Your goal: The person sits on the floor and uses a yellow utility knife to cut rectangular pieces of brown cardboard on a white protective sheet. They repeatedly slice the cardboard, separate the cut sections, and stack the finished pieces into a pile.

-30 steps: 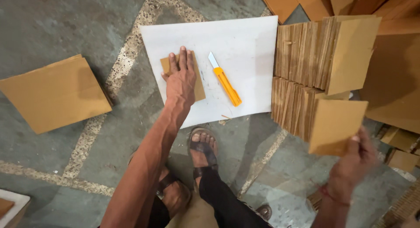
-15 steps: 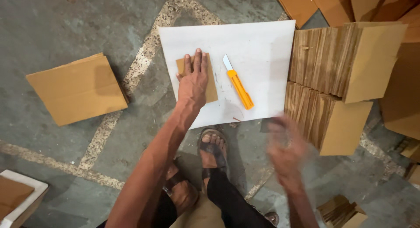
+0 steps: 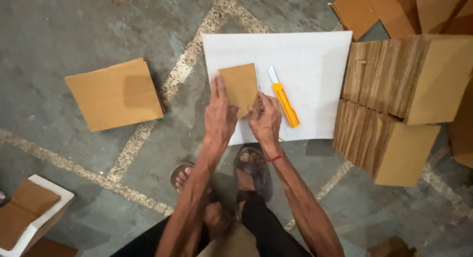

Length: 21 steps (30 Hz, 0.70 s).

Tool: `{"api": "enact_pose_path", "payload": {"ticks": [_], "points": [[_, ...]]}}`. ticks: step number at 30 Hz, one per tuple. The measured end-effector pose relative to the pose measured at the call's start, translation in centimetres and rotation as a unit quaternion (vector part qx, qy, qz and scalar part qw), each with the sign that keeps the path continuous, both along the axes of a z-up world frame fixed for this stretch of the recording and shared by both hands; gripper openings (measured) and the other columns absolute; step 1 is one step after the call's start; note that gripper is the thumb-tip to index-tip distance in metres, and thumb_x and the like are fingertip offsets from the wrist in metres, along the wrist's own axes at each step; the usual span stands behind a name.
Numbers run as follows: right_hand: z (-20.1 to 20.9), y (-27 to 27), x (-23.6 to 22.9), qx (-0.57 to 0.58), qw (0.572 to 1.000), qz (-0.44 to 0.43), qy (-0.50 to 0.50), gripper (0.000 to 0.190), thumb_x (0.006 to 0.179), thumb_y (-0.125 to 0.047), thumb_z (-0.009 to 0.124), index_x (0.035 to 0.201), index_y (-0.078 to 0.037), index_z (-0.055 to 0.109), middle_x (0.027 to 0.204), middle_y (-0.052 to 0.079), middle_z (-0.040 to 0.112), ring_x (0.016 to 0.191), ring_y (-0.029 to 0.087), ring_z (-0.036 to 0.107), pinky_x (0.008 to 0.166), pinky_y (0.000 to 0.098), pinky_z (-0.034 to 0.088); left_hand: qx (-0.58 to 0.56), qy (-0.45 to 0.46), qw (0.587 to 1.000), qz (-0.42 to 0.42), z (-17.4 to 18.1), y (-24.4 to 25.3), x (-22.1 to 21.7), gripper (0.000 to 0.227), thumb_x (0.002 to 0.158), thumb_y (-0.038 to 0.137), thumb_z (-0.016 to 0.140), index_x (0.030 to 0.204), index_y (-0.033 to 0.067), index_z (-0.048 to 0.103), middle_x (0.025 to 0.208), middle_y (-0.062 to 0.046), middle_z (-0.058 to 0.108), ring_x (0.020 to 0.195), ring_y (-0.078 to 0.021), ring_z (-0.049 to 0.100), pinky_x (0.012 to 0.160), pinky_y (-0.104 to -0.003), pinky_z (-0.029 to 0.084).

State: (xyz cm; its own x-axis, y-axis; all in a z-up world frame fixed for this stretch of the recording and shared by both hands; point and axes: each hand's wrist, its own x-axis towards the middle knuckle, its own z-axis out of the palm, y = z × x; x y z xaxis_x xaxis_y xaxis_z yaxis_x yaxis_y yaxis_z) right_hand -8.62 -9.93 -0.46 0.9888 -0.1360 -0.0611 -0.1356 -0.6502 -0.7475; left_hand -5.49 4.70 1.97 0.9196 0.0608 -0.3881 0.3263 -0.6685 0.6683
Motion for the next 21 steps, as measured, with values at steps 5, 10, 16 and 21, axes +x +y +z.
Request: {"api": "enact_pose_path", "payload": {"ticks": [5, 10, 16, 21], "points": [[0.3, 0.6, -0.1, -0.005, 0.999, -0.018, 0.028, 0.047, 0.084, -0.004, 0.071, 0.130, -0.004, 0.067, 0.111, 0.018, 0.063, 0.087, 0.029, 0.068, 0.078, 0.0386, 0.058, -0.169, -0.162, 0.962, 0.140, -1.2, -0.2, -2.7, 0.071, 0.092, -0.004, 0.065, 0.154, -0.0065, 0.032, 0.122, -0.026, 0.071, 0.098, -0.0318, 0.079, 0.082, -0.035, 0.066], [-0.4, 0.6, -0.4, -0.022, 0.999, -0.026, 0.032, 0.050, 0.082, -0.005, 0.072, 0.131, -0.002, 0.066, 0.111, 0.018, 0.063, 0.088, 0.030, 0.067, 0.079, 0.0394, 0.056, -0.200, -0.131, 0.945, 0.226, -2.0, -0.9, -3.1, 0.064, 0.090, -0.003, 0.064, 0.149, -0.0103, 0.039, 0.119, -0.026, 0.074, 0.102, -0.0281, 0.078, 0.082, -0.033, 0.064], [-0.3, 0.4, -0.9, -0.041, 0.998, -0.016, 0.034, 0.051, 0.084, -0.005, 0.073, 0.134, 0.001, 0.065, 0.113, 0.021, 0.063, 0.097, 0.036, 0.065, 0.082, 0.0423, 0.055, -0.200, -0.132, 0.945, 0.222, -1.6, -1.5, -3.4, 0.062, 0.090, -0.002, 0.060, 0.148, -0.0136, 0.039, 0.116, -0.028, 0.073, 0.097, -0.0253, 0.079, 0.081, -0.032, 0.063], [1.7, 1.0, -1.0, -0.067, 0.997, 0.004, -0.026, 0.049, 0.088, -0.004, 0.071, 0.136, 0.003, 0.062, 0.124, 0.024, 0.062, 0.108, 0.039, 0.064, 0.089, 0.0430, 0.054, -0.216, -0.112, 0.940, 0.238, -1.1, -1.6, -3.3, 0.064, 0.091, 0.001, 0.060, 0.149, -0.0143, 0.039, 0.110, -0.027, 0.075, 0.094, -0.0240, 0.079, 0.081, -0.031, 0.062]]}}
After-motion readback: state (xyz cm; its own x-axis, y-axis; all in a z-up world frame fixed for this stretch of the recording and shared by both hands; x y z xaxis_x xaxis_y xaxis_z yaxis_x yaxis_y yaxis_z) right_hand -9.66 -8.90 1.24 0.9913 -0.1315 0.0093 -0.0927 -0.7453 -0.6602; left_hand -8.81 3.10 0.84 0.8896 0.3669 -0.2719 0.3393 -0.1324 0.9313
